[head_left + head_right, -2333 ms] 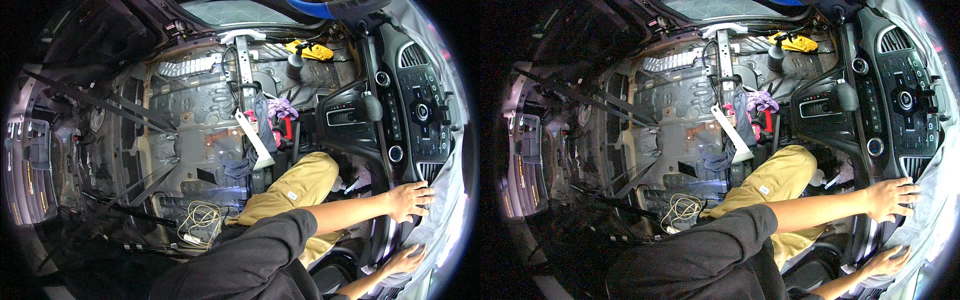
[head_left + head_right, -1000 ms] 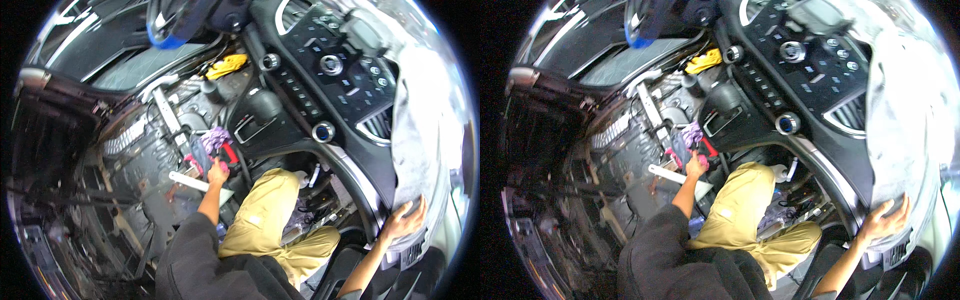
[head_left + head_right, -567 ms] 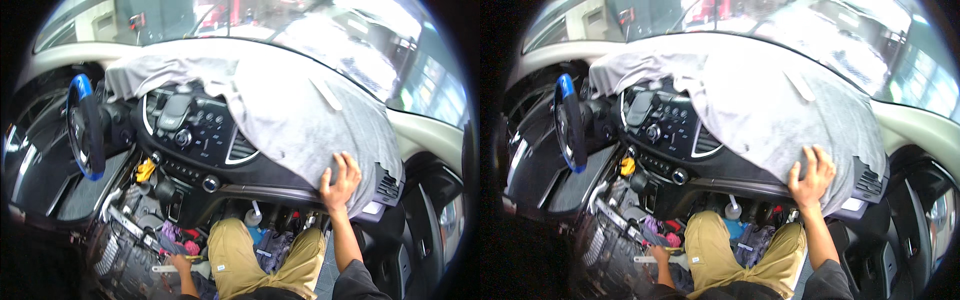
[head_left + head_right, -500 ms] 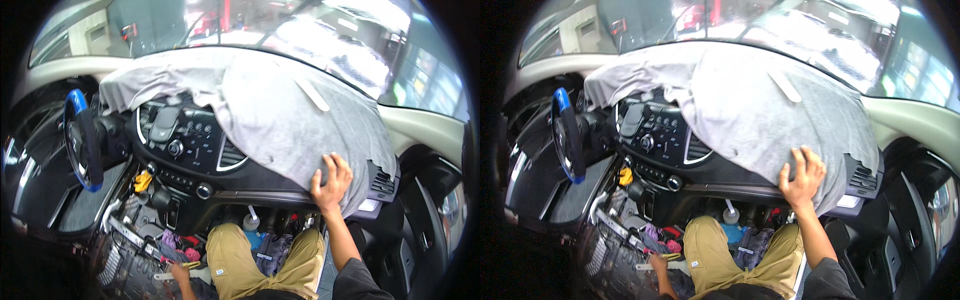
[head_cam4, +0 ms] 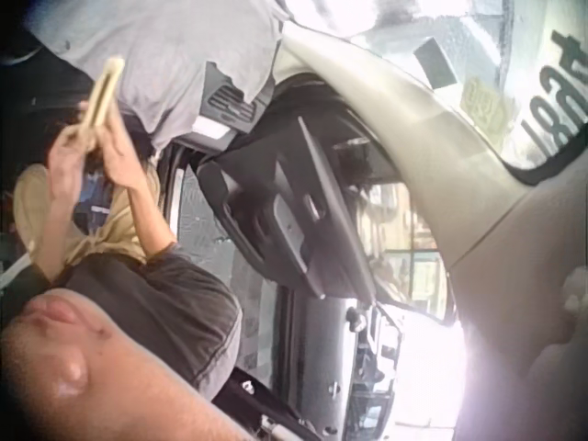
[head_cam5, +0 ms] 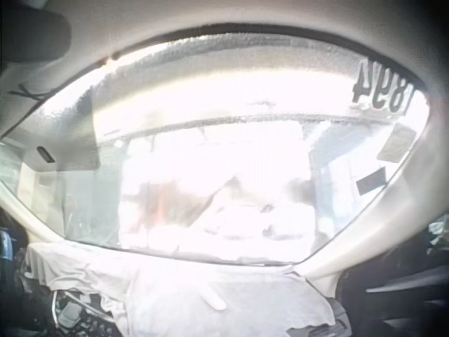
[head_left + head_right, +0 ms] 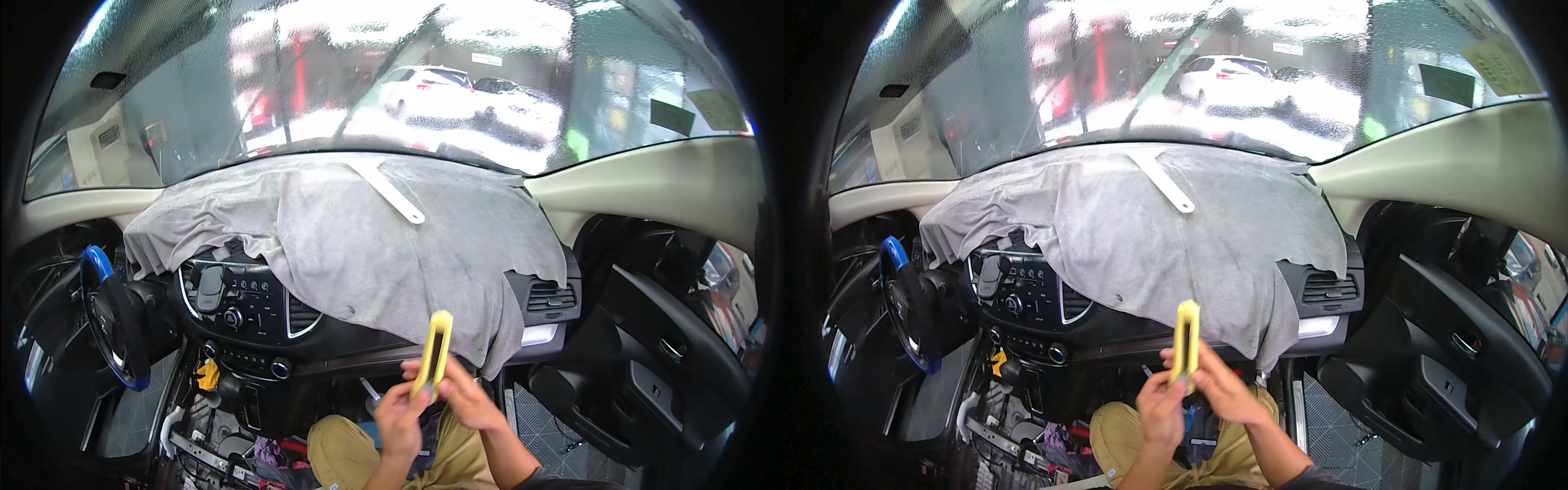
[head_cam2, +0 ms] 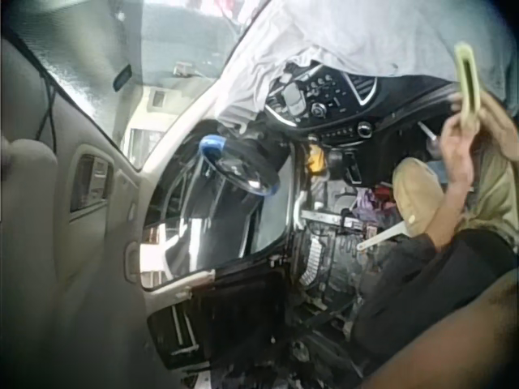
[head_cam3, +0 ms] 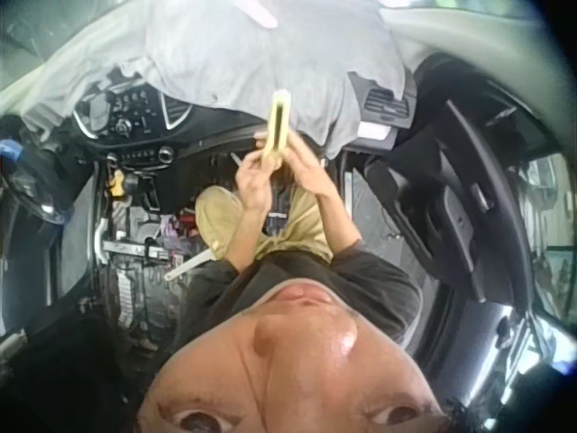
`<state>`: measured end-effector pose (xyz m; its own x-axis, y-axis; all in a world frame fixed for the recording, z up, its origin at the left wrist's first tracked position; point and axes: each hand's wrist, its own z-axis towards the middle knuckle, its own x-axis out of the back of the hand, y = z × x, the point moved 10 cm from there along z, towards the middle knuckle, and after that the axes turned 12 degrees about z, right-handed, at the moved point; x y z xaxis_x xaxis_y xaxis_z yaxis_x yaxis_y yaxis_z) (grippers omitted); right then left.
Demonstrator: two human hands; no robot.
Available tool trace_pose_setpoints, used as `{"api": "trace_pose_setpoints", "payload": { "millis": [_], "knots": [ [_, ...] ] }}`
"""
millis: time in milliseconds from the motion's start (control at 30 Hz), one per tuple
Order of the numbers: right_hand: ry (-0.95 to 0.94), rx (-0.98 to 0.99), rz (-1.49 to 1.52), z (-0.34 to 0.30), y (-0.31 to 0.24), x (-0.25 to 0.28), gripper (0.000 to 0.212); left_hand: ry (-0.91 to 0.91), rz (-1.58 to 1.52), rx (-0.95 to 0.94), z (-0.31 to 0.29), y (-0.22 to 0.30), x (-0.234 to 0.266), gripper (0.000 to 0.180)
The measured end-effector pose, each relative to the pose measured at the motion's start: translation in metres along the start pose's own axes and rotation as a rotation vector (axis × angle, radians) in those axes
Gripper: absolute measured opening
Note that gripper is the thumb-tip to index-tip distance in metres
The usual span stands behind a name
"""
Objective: The person places a gray cloth over the dashboard, sprays liquid onto the windshield, and uses a squeegee and utility knife to apply and trim a tint film. The person smooths the film with a squeegee and trims excess material along the edges.
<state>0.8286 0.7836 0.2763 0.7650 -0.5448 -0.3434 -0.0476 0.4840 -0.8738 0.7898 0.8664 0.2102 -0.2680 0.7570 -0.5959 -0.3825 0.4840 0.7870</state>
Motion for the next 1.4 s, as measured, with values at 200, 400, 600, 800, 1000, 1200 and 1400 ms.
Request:
{"api": "trace_pose_setpoints", "payload": {
  "millis": [200, 400, 600, 800, 1000, 1200, 1400],
  "knots": [
    [0.149, 0.224, -0.317, 0.005, -0.074, 0.029, 0.054, -0.392, 0.692, -0.259, 0.043, 0.037, -0.086, 0.021],
    [0.262, 0.337, -0.230, 0.007, -0.153, 0.059, 0.065, 0.017, 1.438, -1.005, 0.164, 0.152, -0.050, 0.022],
    [0.263, 0.363, -0.187, 0.012, -0.177, 0.070, 0.048, 0.127, 1.662, -0.997, 0.179, 0.138, -0.046, 0.026],
    [0.280, 0.417, -0.343, 0.017, -0.198, 0.064, 0.037, 0.137, 1.705, -1.020, 0.178, 0.138, -0.047, 0.029],
    [0.302, 0.394, -0.668, 0.009, -0.271, 0.039, 0.044, 0.125, 1.694, -1.033, 0.179, 0.137, -0.047, 0.029],
    [0.496, 0.187, -0.838, 0.019, -0.264, 0.051, 0.052, 0.151, 1.679, -1.059, 0.177, 0.139, -0.044, 0.028],
    [0.547, -0.094, -0.624, 0.000, -0.156, 0.073, 0.053, 0.076, 1.651, -1.076, 0.176, 0.139, -0.046, 0.027]
  ]
}}
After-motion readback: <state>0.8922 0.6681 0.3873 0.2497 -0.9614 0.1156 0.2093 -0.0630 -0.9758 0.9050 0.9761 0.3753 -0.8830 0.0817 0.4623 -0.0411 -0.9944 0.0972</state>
